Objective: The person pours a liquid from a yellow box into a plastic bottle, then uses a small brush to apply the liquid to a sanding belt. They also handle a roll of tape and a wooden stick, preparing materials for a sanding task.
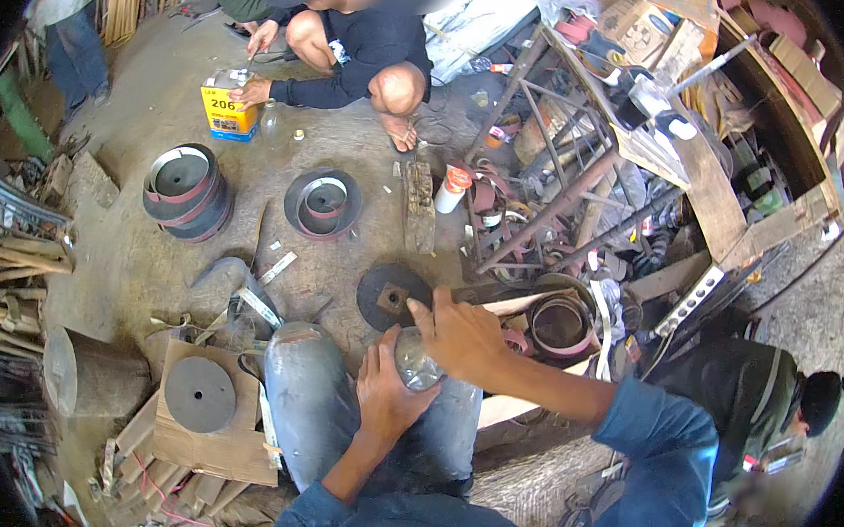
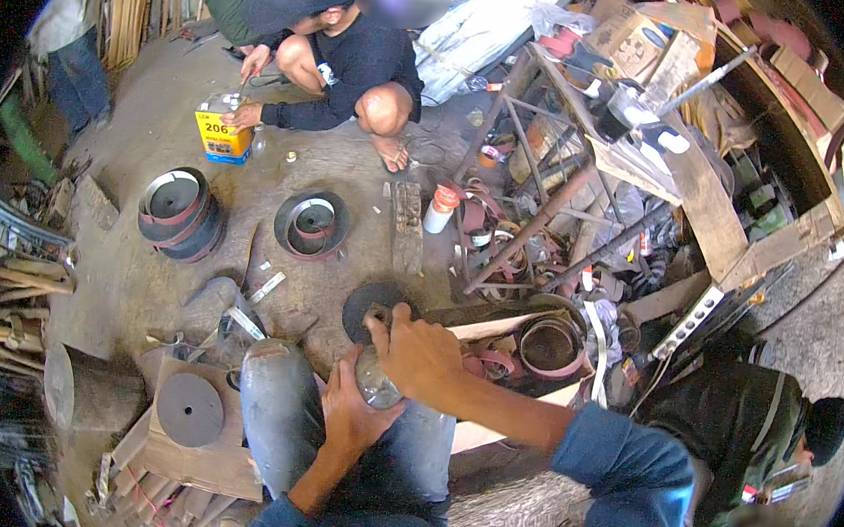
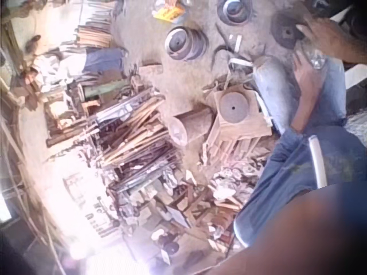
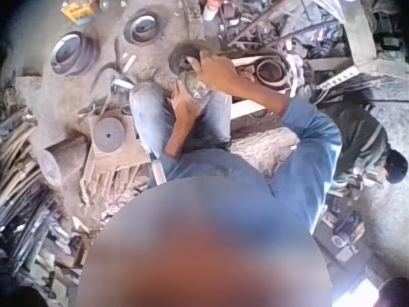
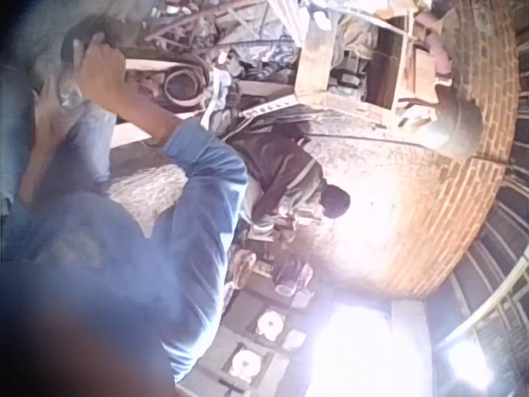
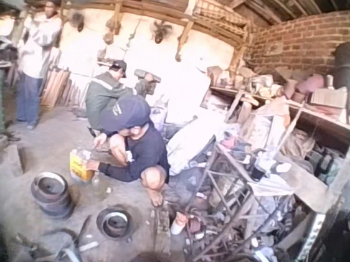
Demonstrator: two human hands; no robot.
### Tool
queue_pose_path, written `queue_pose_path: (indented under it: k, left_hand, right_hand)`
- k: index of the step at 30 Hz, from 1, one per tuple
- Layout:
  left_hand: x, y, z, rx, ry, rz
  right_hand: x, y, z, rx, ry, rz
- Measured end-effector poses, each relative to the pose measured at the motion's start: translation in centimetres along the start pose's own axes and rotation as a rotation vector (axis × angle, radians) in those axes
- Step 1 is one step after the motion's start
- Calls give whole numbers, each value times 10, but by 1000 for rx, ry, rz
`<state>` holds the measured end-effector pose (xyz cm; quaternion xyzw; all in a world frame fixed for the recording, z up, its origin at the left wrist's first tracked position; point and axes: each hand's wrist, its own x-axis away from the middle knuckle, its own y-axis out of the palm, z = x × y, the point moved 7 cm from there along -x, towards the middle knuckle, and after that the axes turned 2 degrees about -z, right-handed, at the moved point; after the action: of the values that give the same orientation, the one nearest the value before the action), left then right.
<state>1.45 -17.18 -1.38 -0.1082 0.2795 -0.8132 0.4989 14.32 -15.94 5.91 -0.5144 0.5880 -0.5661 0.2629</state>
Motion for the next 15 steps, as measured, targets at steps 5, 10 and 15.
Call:
queue_pose_path:
  k: [5,10,15]
  left_hand:
    - [-14,-14,-7,180,93,3]
    - [-6,-22,-13,282,147,-87]
    - [-25,-31,4,155,160,27]
  right_hand:
    - [11,-10,-22,23,-265,411]
    - [19,1,-27,-5,-655,455]
    - [6,-61,-46,106,-461,221]
